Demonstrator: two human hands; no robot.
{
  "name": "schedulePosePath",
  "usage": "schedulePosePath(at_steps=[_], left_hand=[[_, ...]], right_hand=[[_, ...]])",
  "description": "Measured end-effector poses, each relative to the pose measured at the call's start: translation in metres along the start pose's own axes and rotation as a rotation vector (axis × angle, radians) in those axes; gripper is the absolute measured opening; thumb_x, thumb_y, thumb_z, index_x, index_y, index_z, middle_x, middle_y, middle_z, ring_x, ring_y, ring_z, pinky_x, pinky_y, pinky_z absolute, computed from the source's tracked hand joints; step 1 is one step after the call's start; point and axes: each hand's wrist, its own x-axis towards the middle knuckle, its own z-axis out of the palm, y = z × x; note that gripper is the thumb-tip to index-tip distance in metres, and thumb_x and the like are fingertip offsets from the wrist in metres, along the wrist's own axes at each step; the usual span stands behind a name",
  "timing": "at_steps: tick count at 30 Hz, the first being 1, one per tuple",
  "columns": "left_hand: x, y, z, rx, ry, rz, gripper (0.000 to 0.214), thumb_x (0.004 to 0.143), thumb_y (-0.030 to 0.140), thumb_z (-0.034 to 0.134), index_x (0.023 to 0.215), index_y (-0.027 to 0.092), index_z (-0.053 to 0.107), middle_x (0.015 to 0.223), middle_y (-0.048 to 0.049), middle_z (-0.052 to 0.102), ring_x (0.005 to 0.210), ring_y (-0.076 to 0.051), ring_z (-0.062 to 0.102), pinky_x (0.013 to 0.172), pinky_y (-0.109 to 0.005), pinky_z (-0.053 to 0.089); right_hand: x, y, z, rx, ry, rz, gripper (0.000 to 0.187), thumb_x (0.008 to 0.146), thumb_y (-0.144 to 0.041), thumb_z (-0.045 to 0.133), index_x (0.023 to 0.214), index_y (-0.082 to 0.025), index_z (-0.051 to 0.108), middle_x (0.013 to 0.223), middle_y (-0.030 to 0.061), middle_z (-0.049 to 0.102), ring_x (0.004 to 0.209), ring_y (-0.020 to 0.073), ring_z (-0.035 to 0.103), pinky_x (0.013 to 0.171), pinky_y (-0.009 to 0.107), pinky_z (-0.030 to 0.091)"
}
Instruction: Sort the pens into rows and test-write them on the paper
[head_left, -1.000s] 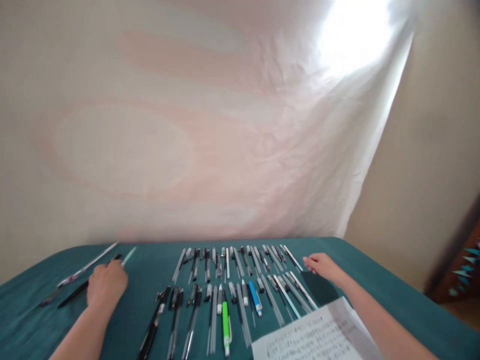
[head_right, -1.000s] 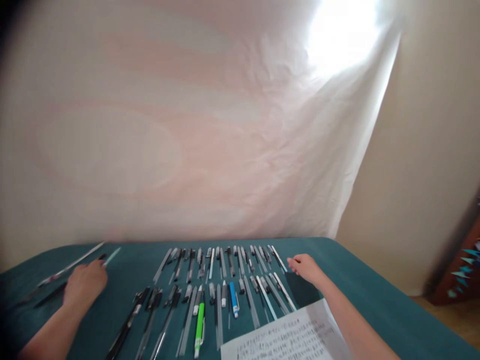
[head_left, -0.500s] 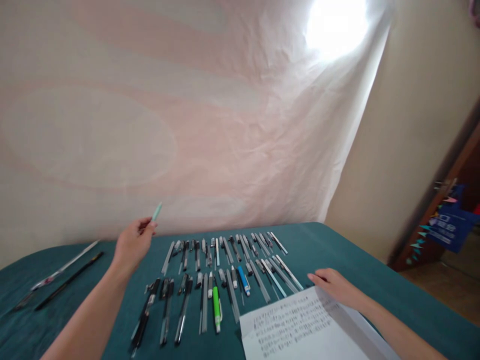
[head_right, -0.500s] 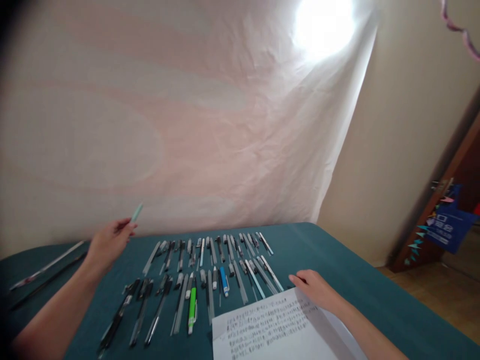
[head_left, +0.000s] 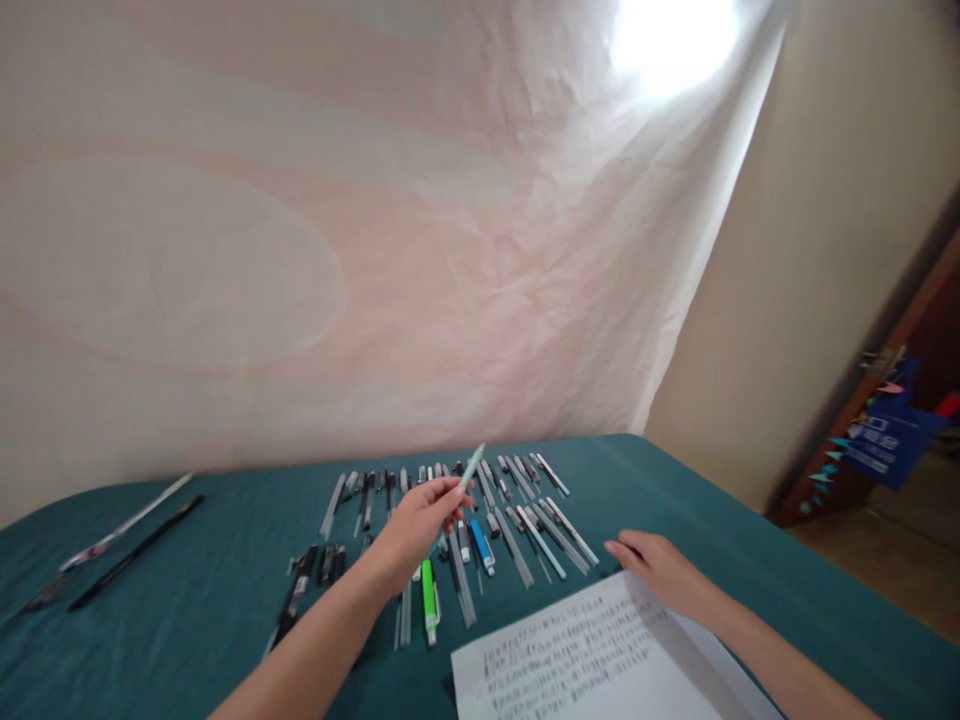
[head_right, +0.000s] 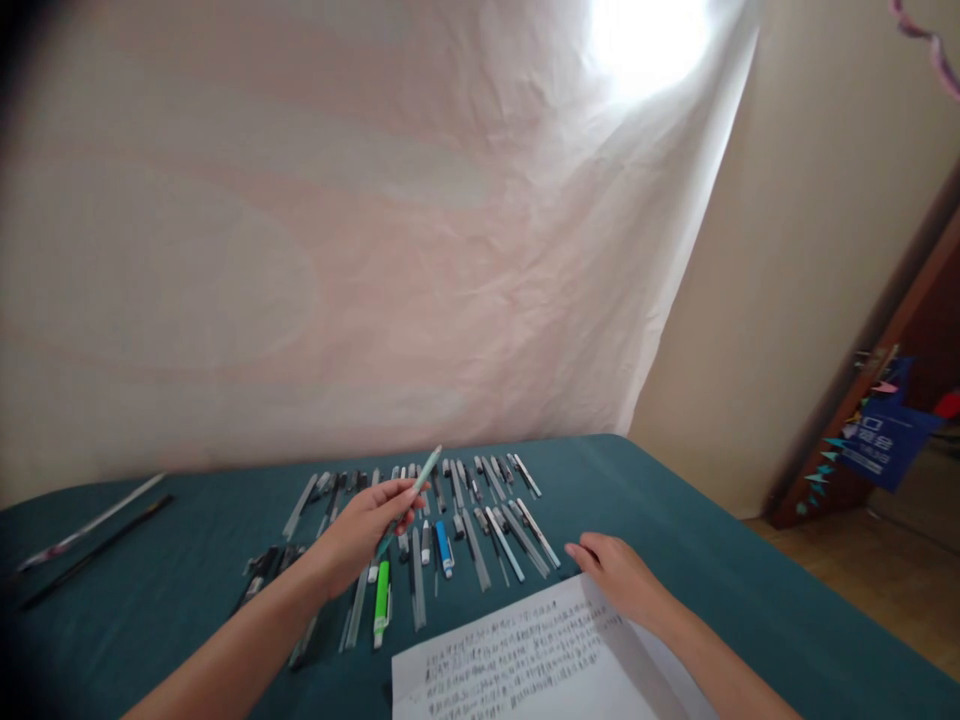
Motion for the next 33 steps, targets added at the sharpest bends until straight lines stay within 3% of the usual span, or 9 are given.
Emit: schedulePosePath(at_steps=[11,14,17,20,23,25,28,33], left_hand=[[-0.005,-0.007,0.043,-0.265,-0.100,-0.199,0.033,0.071,0.043,0.055,0.087,0.015,0.058,0.073,-0.0009,0.054,0.055,-0.006,0.044,0.047,-0.018,0.030],[-0.010,-0.011,0.060,-0.308,-0.128,-0.260,0.031,0.070,0.043,0.056,0.085,0.015,0.056,0.072,-0.0006,0.053,0.054,-0.006,0.044,0.046,-0.018,0.029],[-0.015,-0.016,0.074,-0.350,-0.166,-0.284,0.029,0.070,0.041,0.056,0.083,0.015,0.055,0.070,0.0005,0.052,0.053,-0.005,0.043,0.047,-0.018,0.028],[-0.018,-0.024,0.084,-0.364,-0.171,-0.275,0.028,0.070,0.041,0.057,0.079,0.015,0.054,0.068,0.0009,0.051,0.052,-0.005,0.042,0.048,-0.019,0.028],[-0.020,-0.035,0.089,-0.351,-0.134,-0.243,0.029,0.068,0.042,0.058,0.076,0.015,0.052,0.066,0.0010,0.051,0.052,-0.006,0.042,0.049,-0.020,0.029],[-0.021,-0.041,0.088,-0.338,-0.116,-0.213,0.031,0.068,0.044,0.058,0.076,0.014,0.052,0.066,0.0007,0.052,0.052,-0.006,0.043,0.050,-0.020,0.031],[-0.023,-0.049,0.086,-0.323,-0.091,-0.178,0.032,0.069,0.045,0.057,0.076,0.014,0.052,0.067,0.0004,0.053,0.054,-0.007,0.044,0.053,-0.020,0.033],[-0.027,-0.060,0.089,-0.297,-0.033,-0.168,0.034,0.068,0.047,0.057,0.073,0.014,0.052,0.064,0.0007,0.054,0.055,-0.008,0.045,0.053,-0.021,0.033]], right_hand=[[0.013,-0.002,0.014,-0.055,0.111,0.075,0.048,0.083,-0.053,0.027,0.051,-0.019,0.041,0.047,-0.0004,0.048,0.046,0.0117,0.039,0.050,0.025,0.024],[0.013,-0.008,0.008,-0.044,0.113,0.086,0.048,0.082,-0.054,0.028,0.051,-0.020,0.042,0.047,0.0005,0.049,0.047,0.0127,0.039,0.051,0.025,0.025],[0.015,-0.026,-0.008,0.024,0.224,0.045,0.043,0.080,-0.054,0.035,0.055,-0.020,0.045,0.056,0.0022,0.052,0.055,0.0145,0.043,0.055,0.027,0.029],[0.021,-0.059,-0.023,0.320,0.236,0.002,0.039,0.079,-0.053,0.040,0.060,-0.020,0.048,0.062,0.0020,0.052,0.060,0.0149,0.045,0.058,0.027,0.033],[0.028,-0.097,-0.025,0.813,0.052,0.055,0.035,0.078,-0.051,0.043,0.073,-0.019,0.054,0.070,0.0021,0.056,0.065,0.0152,0.050,0.056,0.026,0.038],[0.033,-0.117,-0.018,1.016,0.012,0.097,0.032,0.074,-0.050,0.051,0.074,-0.018,0.055,0.069,0.0015,0.056,0.063,0.0143,0.051,0.054,0.025,0.039],[0.038,-0.132,-0.006,1.156,0.050,0.149,0.031,0.068,-0.047,0.060,0.065,-0.016,0.054,0.058,-0.0011,0.053,0.054,0.0109,0.046,0.051,0.024,0.037],[0.040,-0.130,0.001,1.250,0.086,0.194,0.029,0.066,-0.043,0.064,0.063,-0.016,0.056,0.058,-0.0017,0.052,0.050,0.0086,0.042,0.048,0.022,0.033]])
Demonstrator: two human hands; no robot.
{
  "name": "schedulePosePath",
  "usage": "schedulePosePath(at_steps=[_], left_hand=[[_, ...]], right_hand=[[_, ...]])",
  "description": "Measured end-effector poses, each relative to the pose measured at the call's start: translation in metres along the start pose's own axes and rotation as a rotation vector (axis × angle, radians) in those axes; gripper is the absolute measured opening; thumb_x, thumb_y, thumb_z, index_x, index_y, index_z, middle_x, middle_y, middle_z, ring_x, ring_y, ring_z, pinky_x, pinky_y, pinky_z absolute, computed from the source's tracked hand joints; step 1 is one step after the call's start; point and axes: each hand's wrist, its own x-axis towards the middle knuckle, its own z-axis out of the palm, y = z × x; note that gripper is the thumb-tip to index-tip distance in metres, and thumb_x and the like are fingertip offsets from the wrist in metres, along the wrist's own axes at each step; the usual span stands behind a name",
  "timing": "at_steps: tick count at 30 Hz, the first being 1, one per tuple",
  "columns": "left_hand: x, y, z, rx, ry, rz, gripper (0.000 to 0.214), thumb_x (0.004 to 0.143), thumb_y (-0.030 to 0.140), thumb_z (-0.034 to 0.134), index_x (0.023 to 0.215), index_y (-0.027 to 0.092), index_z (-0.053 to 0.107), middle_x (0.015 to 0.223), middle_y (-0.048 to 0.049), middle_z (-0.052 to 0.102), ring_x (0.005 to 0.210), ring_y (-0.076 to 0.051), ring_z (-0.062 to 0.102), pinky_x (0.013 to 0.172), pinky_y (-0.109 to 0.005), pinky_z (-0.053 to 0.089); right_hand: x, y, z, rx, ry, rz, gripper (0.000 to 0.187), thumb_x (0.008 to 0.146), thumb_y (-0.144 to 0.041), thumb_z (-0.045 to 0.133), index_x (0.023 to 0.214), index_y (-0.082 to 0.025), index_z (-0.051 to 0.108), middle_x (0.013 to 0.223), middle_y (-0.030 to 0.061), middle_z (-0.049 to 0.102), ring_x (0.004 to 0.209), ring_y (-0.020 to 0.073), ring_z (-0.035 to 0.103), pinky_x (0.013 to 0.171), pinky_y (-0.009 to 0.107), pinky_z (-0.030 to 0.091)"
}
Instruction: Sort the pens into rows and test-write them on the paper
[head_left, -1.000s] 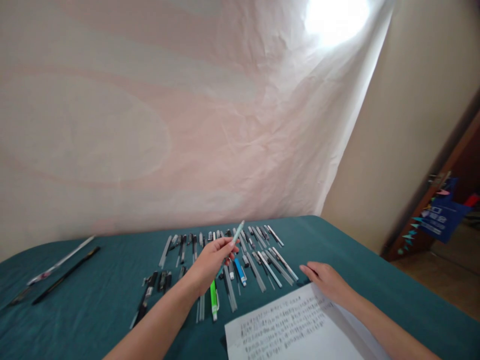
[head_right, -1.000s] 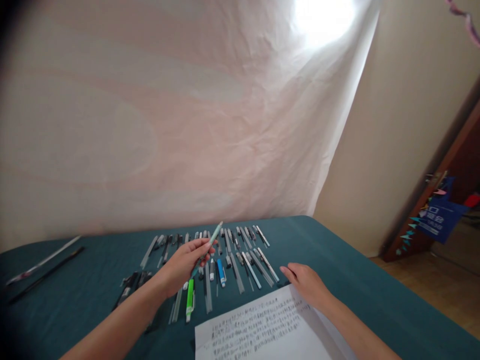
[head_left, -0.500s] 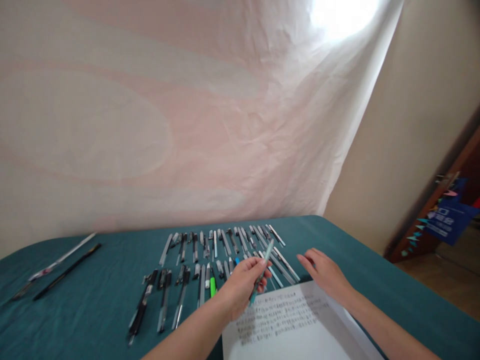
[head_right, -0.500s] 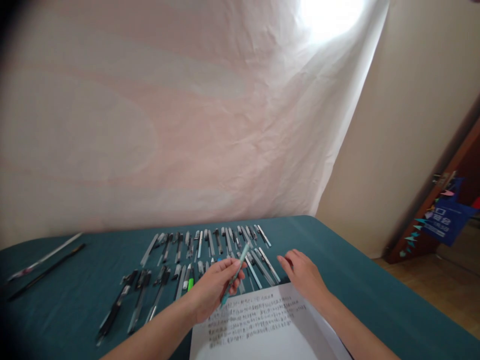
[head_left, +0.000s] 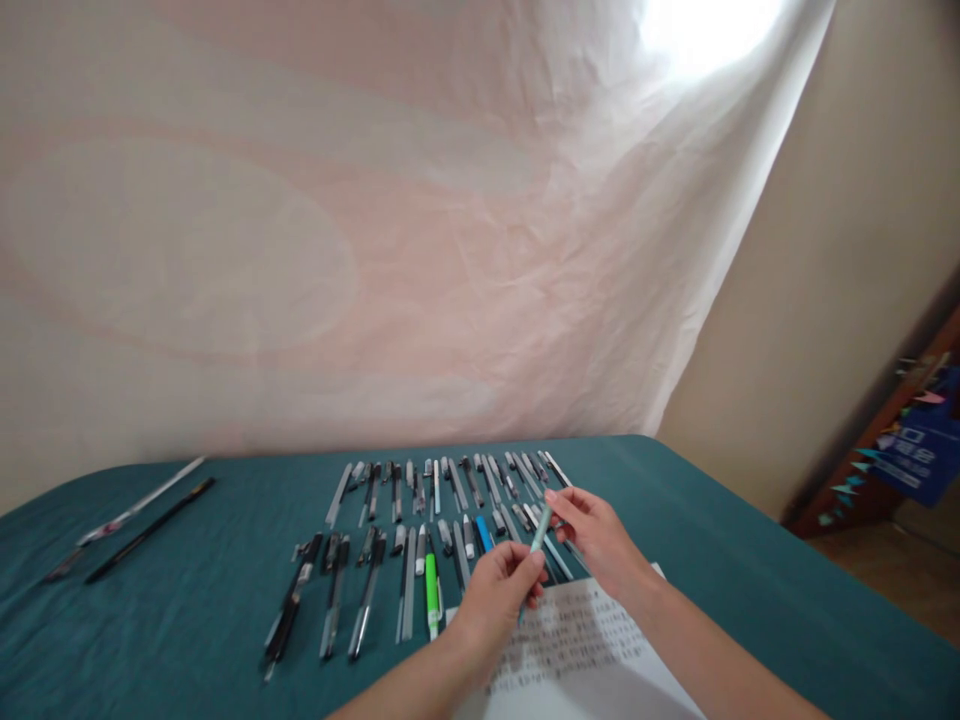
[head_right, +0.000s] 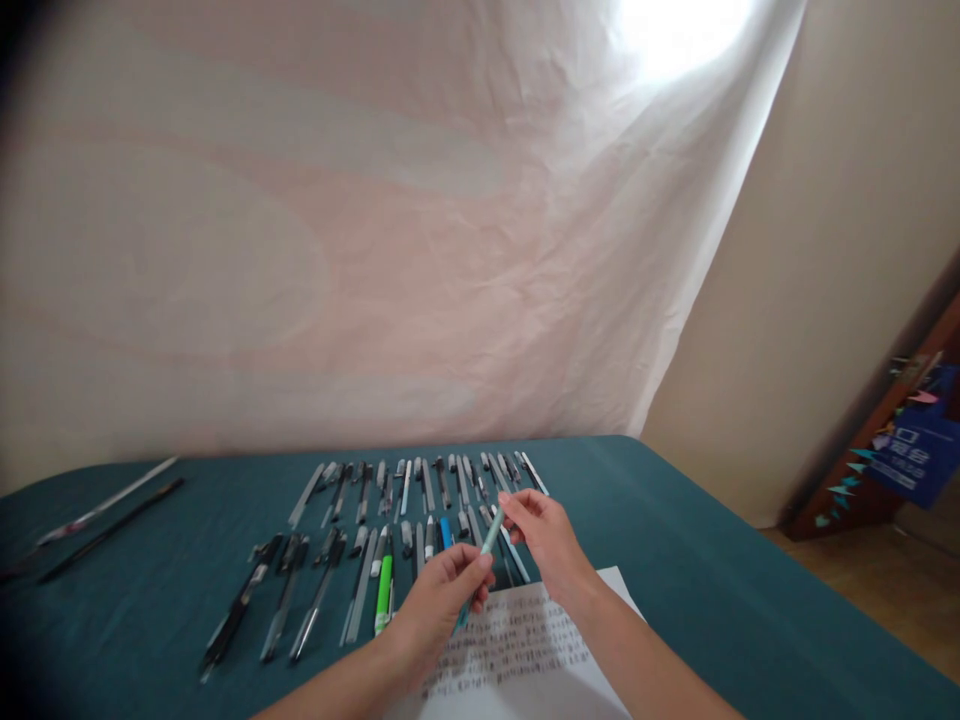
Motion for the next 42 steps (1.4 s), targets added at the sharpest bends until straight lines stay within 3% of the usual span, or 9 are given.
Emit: schedulePosePath(at_steps=[10,19,23,28,33,38,42], left_hand=[[-0.006,-0.012,0.004,-0.028,-0.020,-0.012,0.035,0.068,0.050,0.056,0.071,0.015,0.051,0.062,0.0003,0.053,0.051,-0.007,0.044,0.050,-0.020,0.031],[-0.010,-0.008,0.005,-0.223,-0.090,-0.083,0.033,0.067,0.046,0.060,0.072,0.014,0.054,0.061,0.0005,0.051,0.049,-0.005,0.040,0.048,-0.018,0.029],[-0.013,-0.003,0.007,-0.355,-0.138,-0.180,0.036,0.065,0.046,0.062,0.076,0.012,0.058,0.061,0.0005,0.049,0.049,-0.004,0.038,0.045,-0.017,0.026],[-0.016,0.000,0.010,-0.434,-0.174,-0.204,0.033,0.069,0.042,0.060,0.079,0.010,0.058,0.063,-0.0006,0.050,0.049,-0.004,0.039,0.046,-0.016,0.027],[-0.015,-0.003,0.009,-0.405,-0.178,-0.184,0.034,0.071,0.044,0.058,0.079,0.011,0.057,0.063,-0.0005,0.051,0.050,-0.005,0.041,0.048,-0.017,0.029],[-0.013,-0.004,0.008,-0.325,-0.162,-0.162,0.036,0.070,0.047,0.057,0.077,0.012,0.057,0.063,-0.0002,0.051,0.049,-0.005,0.041,0.047,-0.018,0.028],[-0.010,-0.007,0.008,-0.326,-0.148,-0.191,0.040,0.067,0.051,0.057,0.077,0.012,0.057,0.061,-0.0001,0.051,0.048,-0.005,0.041,0.046,-0.018,0.027]], right_hand=[[-0.001,0.004,-0.008,0.076,-0.088,0.039,0.026,0.063,-0.039,0.068,0.061,-0.015,0.057,0.059,-0.0017,0.052,0.054,0.0090,0.042,0.054,0.023,0.034],[-0.003,0.001,-0.007,0.100,-0.116,0.035,0.026,0.064,-0.038,0.068,0.061,-0.015,0.057,0.056,-0.0019,0.050,0.052,0.0080,0.040,0.050,0.021,0.032],[-0.004,-0.002,-0.006,0.138,-0.129,0.038,0.024,0.064,-0.038,0.068,0.062,-0.015,0.059,0.062,0.0000,0.055,0.053,0.0081,0.042,0.051,0.021,0.034],[-0.005,-0.008,-0.006,0.183,-0.216,0.064,0.020,0.066,-0.035,0.067,0.072,-0.016,0.065,0.075,0.0028,0.062,0.060,0.0095,0.049,0.059,0.024,0.038],[-0.007,-0.006,-0.005,0.162,-0.237,0.099,0.025,0.071,-0.039,0.061,0.082,-0.016,0.064,0.083,0.0047,0.062,0.064,0.0106,0.050,0.061,0.025,0.039],[-0.009,-0.005,-0.004,0.092,-0.160,0.086,0.022,0.067,-0.036,0.066,0.061,-0.016,0.059,0.059,-0.0024,0.054,0.052,0.0072,0.043,0.054,0.022,0.035],[-0.007,-0.007,-0.007,0.113,-0.219,0.106,0.020,0.069,-0.035,0.064,0.075,-0.015,0.065,0.079,0.0033,0.061,0.063,0.0098,0.049,0.059,0.023,0.038]])
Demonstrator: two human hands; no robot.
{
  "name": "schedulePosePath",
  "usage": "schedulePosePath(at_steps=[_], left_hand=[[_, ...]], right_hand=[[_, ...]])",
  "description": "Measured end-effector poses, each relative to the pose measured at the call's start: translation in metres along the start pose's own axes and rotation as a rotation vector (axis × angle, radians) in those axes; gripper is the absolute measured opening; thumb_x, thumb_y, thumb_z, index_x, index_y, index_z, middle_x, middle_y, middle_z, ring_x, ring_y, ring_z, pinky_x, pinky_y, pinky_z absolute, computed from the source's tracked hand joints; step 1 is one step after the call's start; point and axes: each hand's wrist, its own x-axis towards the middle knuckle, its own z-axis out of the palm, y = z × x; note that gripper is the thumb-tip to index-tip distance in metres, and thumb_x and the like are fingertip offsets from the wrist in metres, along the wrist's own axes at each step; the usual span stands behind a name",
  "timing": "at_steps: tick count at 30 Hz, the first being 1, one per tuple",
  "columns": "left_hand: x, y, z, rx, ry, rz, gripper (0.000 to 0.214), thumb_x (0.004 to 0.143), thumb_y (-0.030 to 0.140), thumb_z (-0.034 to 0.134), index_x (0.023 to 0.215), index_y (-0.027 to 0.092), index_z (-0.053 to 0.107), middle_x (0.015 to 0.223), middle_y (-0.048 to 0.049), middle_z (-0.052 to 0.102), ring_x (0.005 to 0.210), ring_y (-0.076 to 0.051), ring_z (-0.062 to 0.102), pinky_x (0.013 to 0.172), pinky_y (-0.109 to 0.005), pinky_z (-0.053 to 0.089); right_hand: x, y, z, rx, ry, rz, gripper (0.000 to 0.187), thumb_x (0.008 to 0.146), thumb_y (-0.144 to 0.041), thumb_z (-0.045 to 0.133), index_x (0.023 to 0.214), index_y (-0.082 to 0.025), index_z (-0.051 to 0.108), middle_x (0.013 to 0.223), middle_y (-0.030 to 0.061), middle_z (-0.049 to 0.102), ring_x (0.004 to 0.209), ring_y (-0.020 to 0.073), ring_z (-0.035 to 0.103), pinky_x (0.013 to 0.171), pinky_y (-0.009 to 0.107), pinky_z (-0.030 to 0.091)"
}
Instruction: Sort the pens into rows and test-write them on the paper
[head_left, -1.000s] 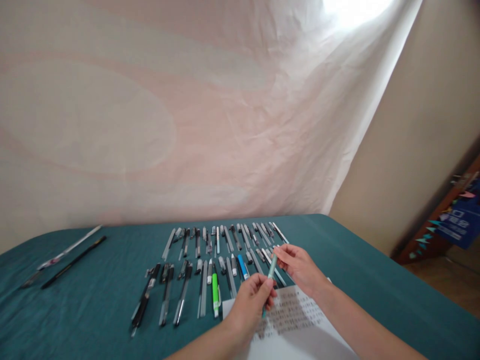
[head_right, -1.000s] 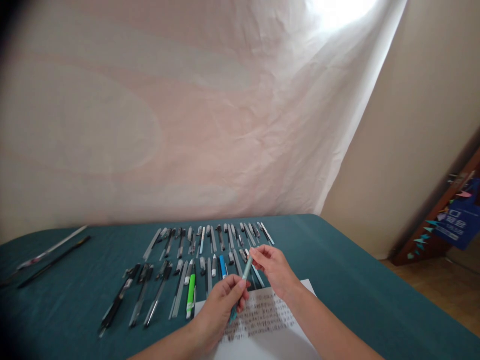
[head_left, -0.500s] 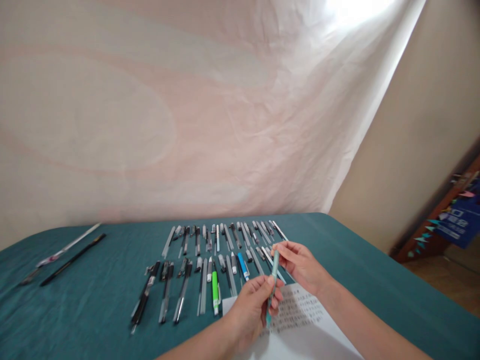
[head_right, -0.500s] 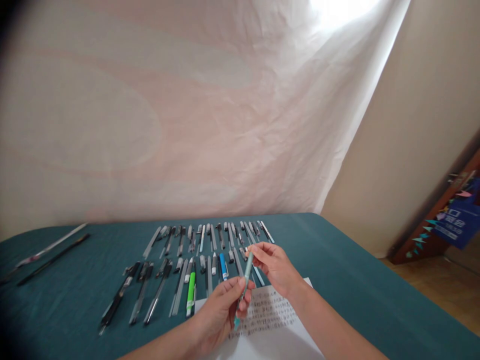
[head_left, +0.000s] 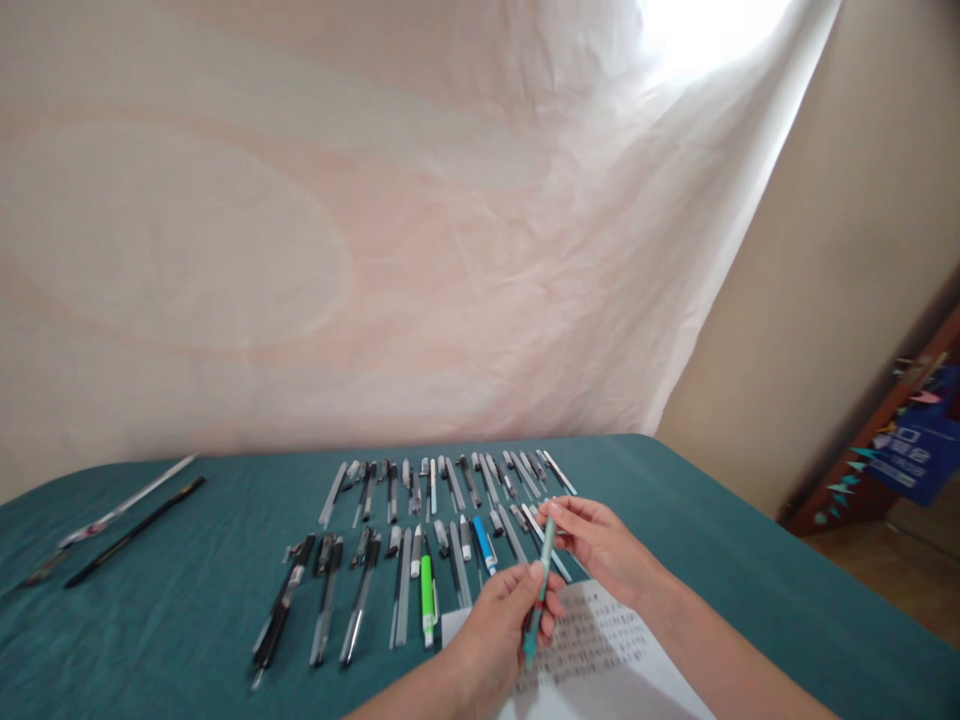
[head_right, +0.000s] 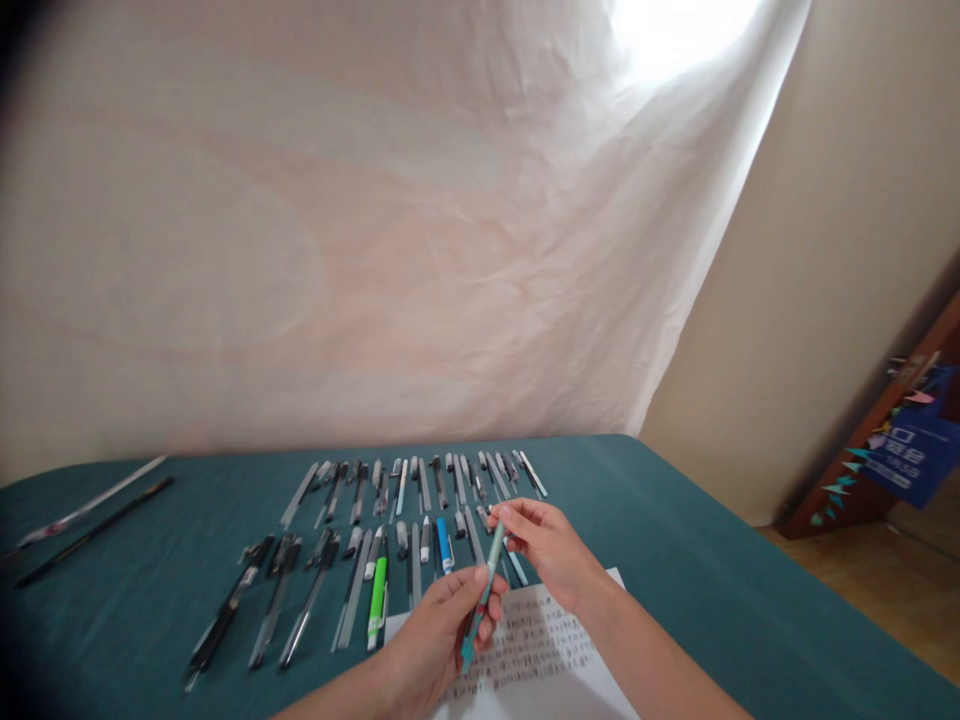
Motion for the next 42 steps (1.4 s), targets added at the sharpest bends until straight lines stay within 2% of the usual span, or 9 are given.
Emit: schedulePosePath(at_steps=[4,9,11,15,18,23,25,35,42], left_hand=[[0.003,-0.004,-0.002,-0.023,0.011,-0.024,0.041,0.066,0.051,0.058,0.077,0.012,0.056,0.059,0.0000,0.052,0.045,-0.005,0.040,0.045,-0.018,0.026],[0.006,-0.006,-0.004,-0.014,0.022,-0.026,0.038,0.064,0.047,0.062,0.077,0.011,0.055,0.058,0.0010,0.051,0.043,-0.004,0.039,0.044,-0.018,0.025],[0.007,-0.007,-0.004,-0.014,0.022,-0.015,0.039,0.064,0.047,0.061,0.077,0.011,0.055,0.057,0.0012,0.051,0.043,-0.004,0.038,0.043,-0.018,0.024],[0.009,-0.008,-0.007,-0.014,0.018,0.000,0.042,0.065,0.051,0.059,0.077,0.011,0.055,0.057,0.0009,0.051,0.042,-0.004,0.038,0.043,-0.018,0.023],[0.011,-0.011,-0.008,-0.026,0.007,-0.004,0.042,0.064,0.052,0.059,0.076,0.012,0.054,0.055,0.0014,0.051,0.041,-0.004,0.038,0.041,-0.018,0.022],[0.013,-0.014,-0.009,-0.022,-0.009,0.009,0.040,0.063,0.050,0.061,0.075,0.012,0.054,0.053,0.0017,0.051,0.039,-0.005,0.038,0.040,-0.019,0.022],[0.013,-0.013,-0.008,-0.016,0.008,0.017,0.039,0.063,0.048,0.061,0.075,0.012,0.054,0.053,0.0016,0.051,0.040,-0.005,0.039,0.041,-0.018,0.022],[0.011,-0.013,-0.009,-0.024,0.032,0.023,0.040,0.069,0.050,0.055,0.076,0.011,0.054,0.056,0.0003,0.052,0.042,-0.005,0.040,0.043,-0.018,0.024],[0.014,-0.016,-0.010,-0.005,0.008,0.036,0.044,0.066,0.054,0.056,0.076,0.012,0.054,0.054,0.0005,0.052,0.040,-0.005,0.040,0.041,-0.019,0.022]], right_hand=[[0.002,0.002,-0.002,-0.006,-0.016,0.057,0.030,0.071,-0.043,0.060,0.084,-0.016,0.065,0.091,0.0072,0.061,0.077,0.0148,0.053,0.062,0.024,0.040],[0.003,0.007,-0.004,-0.103,0.068,0.037,0.025,0.065,-0.039,0.067,0.066,-0.015,0.060,0.063,-0.0011,0.054,0.058,0.0087,0.046,0.055,0.021,0.037],[0.003,0.005,-0.004,-0.092,0.059,0.026,0.024,0.064,-0.036,0.069,0.066,-0.014,0.060,0.060,-0.0019,0.052,0.055,0.0078,0.044,0.054,0.021,0.036],[0.002,0.000,-0.003,-0.013,-0.033,0.055,0.026,0.066,-0.035,0.067,0.081,-0.013,0.064,0.079,0.0047,0.060,0.066,0.0112,0.050,0.057,0.022,0.038],[0.001,0.001,-0.001,0.012,-0.027,0.083,0.030,0.070,-0.038,0.063,0.090,-0.015,0.062,0.089,0.0069,0.060,0.073,0.0137,0.052,0.059,0.024,0.040],[0.001,0.009,-0.004,-0.072,0.036,0.046,0.024,0.069,-0.037,0.064,0.068,-0.015,0.056,0.062,-0.0012,0.053,0.056,0.0082,0.046,0.052,0.021,0.036],[0.002,0.010,-0.005,-0.076,0.045,0.039,0.024,0.067,-0.036,0.066,0.065,-0.015,0.054,0.058,-0.0025,0.050,0.053,0.0071,0.043,0.051,0.020,0.034],[0.004,0.002,-0.005,-0.061,-0.028,0.052,0.024,0.072,-0.035,0.062,0.084,-0.014,0.062,0.086,0.0059,0.061,0.068,0.0101,0.050,0.057,0.021,0.037],[0.005,0.014,-0.008,-0.023,0.055,0.082,0.023,0.068,-0.036,0.065,0.068,-0.014,0.056,0.059,-0.0020,0.051,0.055,0.0074,0.044,0.051,0.020,0.035]])
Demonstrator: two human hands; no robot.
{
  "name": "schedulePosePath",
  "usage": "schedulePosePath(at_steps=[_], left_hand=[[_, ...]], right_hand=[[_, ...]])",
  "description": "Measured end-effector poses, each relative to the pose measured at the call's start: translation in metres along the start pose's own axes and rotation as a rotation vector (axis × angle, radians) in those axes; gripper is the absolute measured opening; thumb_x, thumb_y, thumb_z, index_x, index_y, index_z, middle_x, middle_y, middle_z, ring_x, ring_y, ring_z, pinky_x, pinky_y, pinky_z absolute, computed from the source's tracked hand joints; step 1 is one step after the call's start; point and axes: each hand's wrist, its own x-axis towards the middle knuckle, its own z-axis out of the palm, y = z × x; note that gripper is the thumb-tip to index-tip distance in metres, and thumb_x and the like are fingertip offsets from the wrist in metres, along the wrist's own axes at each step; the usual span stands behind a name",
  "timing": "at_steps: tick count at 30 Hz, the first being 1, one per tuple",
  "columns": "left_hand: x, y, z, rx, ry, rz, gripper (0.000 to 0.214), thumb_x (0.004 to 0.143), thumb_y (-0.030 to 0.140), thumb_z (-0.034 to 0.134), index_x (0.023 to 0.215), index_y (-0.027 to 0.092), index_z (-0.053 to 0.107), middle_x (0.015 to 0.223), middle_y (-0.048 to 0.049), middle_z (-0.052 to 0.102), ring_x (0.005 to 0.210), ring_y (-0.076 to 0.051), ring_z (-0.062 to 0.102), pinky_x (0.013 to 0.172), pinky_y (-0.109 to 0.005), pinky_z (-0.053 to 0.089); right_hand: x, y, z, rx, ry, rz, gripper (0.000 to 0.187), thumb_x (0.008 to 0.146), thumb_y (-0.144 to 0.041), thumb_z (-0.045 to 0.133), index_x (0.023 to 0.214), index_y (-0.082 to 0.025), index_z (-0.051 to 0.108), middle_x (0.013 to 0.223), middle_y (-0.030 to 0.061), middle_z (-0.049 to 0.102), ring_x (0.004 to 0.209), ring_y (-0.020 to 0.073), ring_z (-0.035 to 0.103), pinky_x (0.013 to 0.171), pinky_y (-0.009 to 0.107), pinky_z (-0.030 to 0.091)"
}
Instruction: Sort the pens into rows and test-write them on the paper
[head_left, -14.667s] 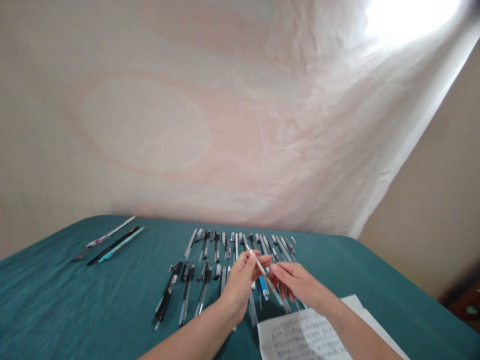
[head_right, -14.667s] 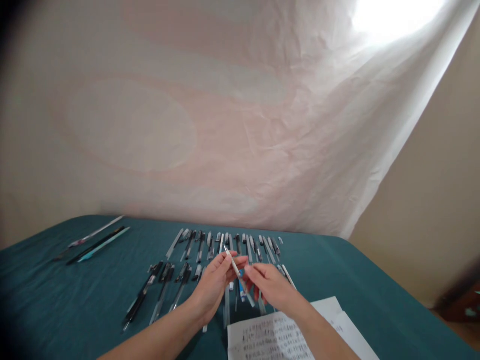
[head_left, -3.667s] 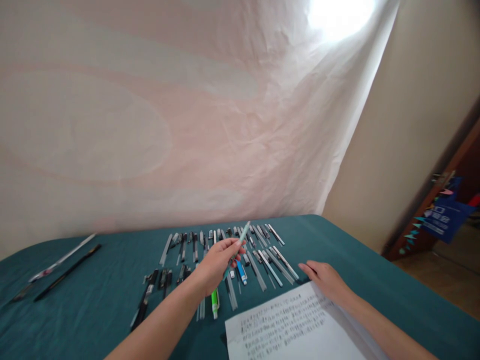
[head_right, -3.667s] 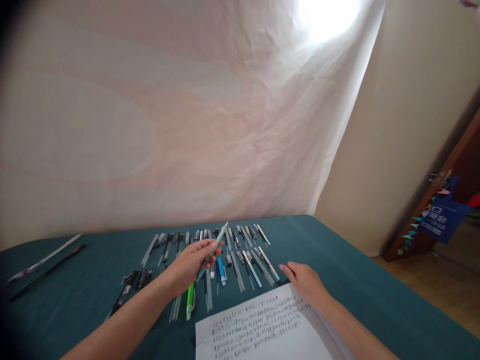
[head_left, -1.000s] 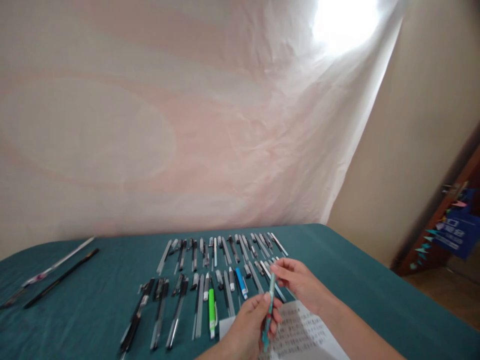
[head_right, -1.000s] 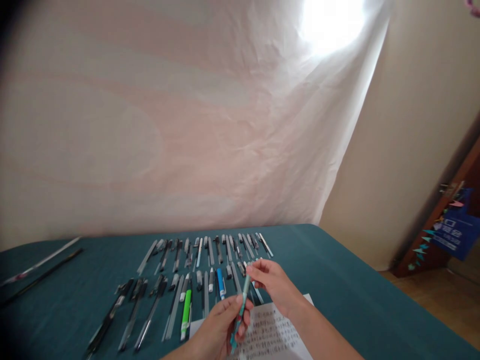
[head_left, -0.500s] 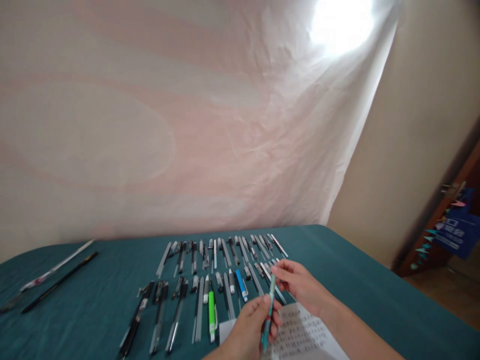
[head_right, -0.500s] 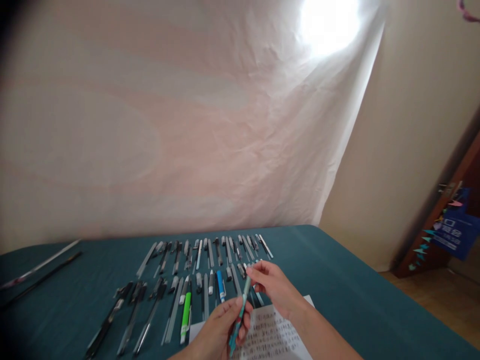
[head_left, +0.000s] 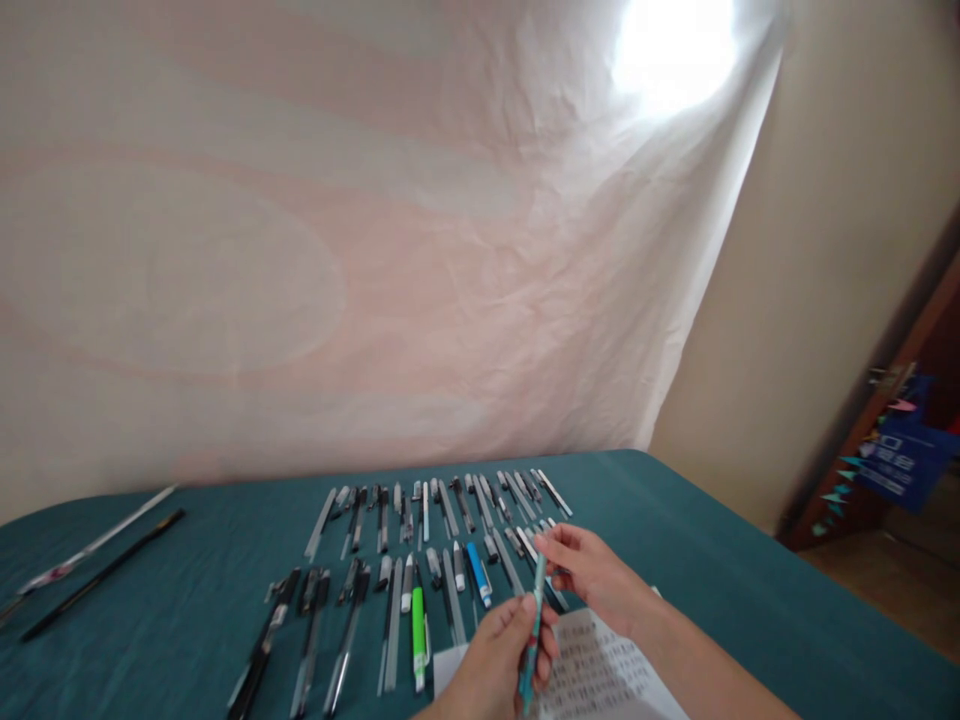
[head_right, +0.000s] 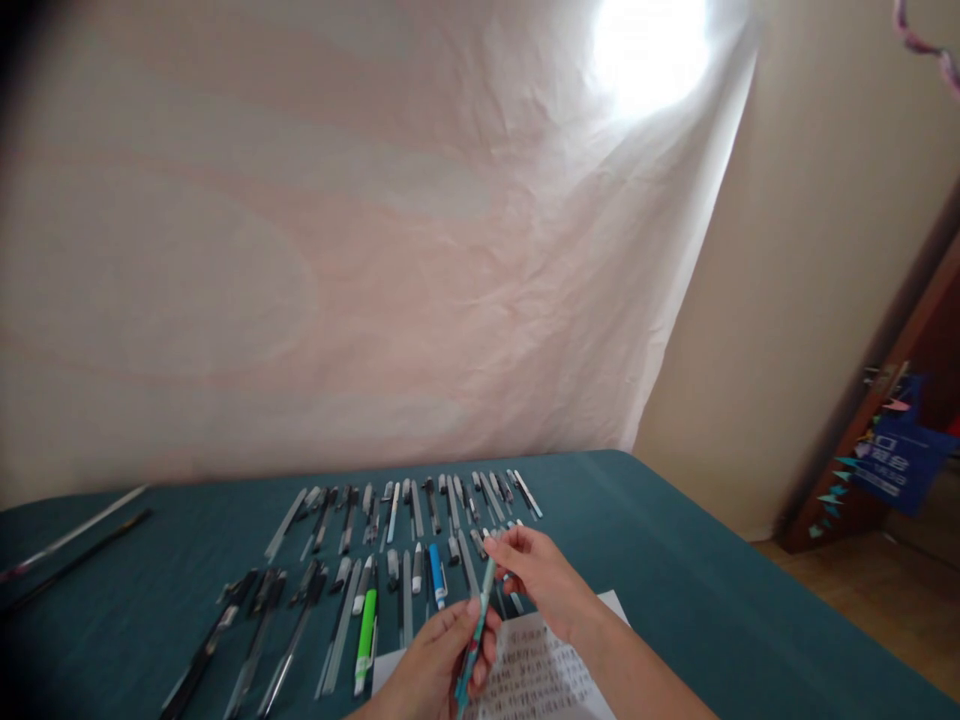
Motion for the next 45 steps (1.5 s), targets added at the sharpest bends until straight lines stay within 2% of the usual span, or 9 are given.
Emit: schedulePosePath(at_steps=[5,13,19,25,29,33,39,41,45], left_hand=[[0.000,0.002,0.000,0.024,-0.004,0.002,0.049,0.063,0.059,0.055,0.076,0.012,0.053,0.053,0.0008,0.052,0.038,-0.005,0.037,0.039,-0.019,0.019],[-0.008,0.010,0.007,0.027,0.075,-0.032,0.045,0.066,0.056,0.053,0.079,0.013,0.052,0.056,0.0015,0.051,0.039,-0.004,0.034,0.041,-0.019,0.017],[-0.010,0.012,0.009,0.065,0.047,-0.042,0.039,0.069,0.053,0.052,0.084,0.019,0.043,0.060,0.0037,0.052,0.037,-0.003,0.030,0.040,-0.019,0.012],[-0.013,0.014,0.009,0.090,-0.008,-0.022,0.036,0.071,0.052,0.051,0.083,0.020,0.039,0.062,0.0052,0.050,0.038,-0.002,0.028,0.040,-0.018,0.010],[-0.014,0.014,0.009,0.095,-0.005,-0.031,0.037,0.070,0.053,0.052,0.082,0.020,0.039,0.061,0.0051,0.051,0.038,-0.001,0.028,0.039,-0.018,0.010],[-0.011,0.011,0.009,0.088,0.008,-0.016,0.040,0.068,0.055,0.053,0.081,0.020,0.039,0.059,0.0049,0.052,0.036,-0.002,0.033,0.037,-0.018,0.014],[-0.006,0.005,0.005,0.075,0.003,0.025,0.039,0.069,0.055,0.052,0.079,0.020,0.038,0.056,0.0053,0.052,0.034,-0.003,0.034,0.036,-0.018,0.016],[-0.006,0.005,0.005,0.074,0.003,0.034,0.040,0.068,0.056,0.052,0.079,0.020,0.039,0.055,0.0054,0.051,0.035,-0.003,0.034,0.036,-0.018,0.017],[-0.008,0.006,0.006,0.081,0.008,0.028,0.040,0.068,0.055,0.052,0.081,0.019,0.040,0.056,0.0052,0.051,0.036,-0.003,0.037,0.038,-0.018,0.019]], right_hand=[[0.001,-0.003,-0.001,-0.028,-0.007,-0.021,0.023,0.067,-0.035,0.066,0.072,-0.013,0.061,0.065,0.0006,0.056,0.060,0.0087,0.047,0.053,0.020,0.035],[-0.003,-0.012,0.000,-0.035,-0.066,-0.001,0.027,0.066,-0.036,0.066,0.082,-0.015,0.065,0.078,0.0034,0.061,0.067,0.0112,0.051,0.056,0.021,0.036],[-0.002,-0.008,0.001,-0.019,-0.057,0.055,0.028,0.064,-0.040,0.067,0.075,-0.015,0.064,0.064,0.0002,0.057,0.058,0.0098,0.048,0.052,0.022,0.036],[0.000,-0.003,-0.001,0.001,-0.039,0.024,0.024,0.059,-0.034,0.073,0.067,-0.015,0.060,0.058,-0.0037,0.053,0.051,0.0060,0.043,0.052,0.021,0.035],[0.000,-0.007,-0.004,-0.009,-0.053,0.041,0.024,0.057,-0.029,0.074,0.075,-0.015,0.064,0.066,-0.0018,0.058,0.053,0.0057,0.046,0.053,0.020,0.035],[-0.001,-0.010,-0.005,0.049,-0.097,0.080,0.028,0.060,-0.028,0.073,0.084,-0.016,0.066,0.084,0.0041,0.064,0.063,0.0089,0.053,0.059,0.022,0.039],[-0.003,-0.009,-0.001,0.098,-0.183,0.065,0.034,0.066,-0.029,0.068,0.097,-0.017,0.063,0.104,0.0085,0.061,0.078,0.0131,0.057,0.069,0.026,0.042],[-0.004,-0.006,0.000,0.084,-0.162,0.063,0.033,0.066,-0.032,0.068,0.095,-0.018,0.062,0.099,0.0068,0.061,0.074,0.0128,0.057,0.065,0.026,0.043],[-0.002,0.000,-0.001,-0.027,-0.078,0.033,0.025,0.062,-0.036,0.070,0.072,-0.015,0.060,0.065,-0.0015,0.058,0.057,0.0092,0.052,0.056,0.022,0.039]])
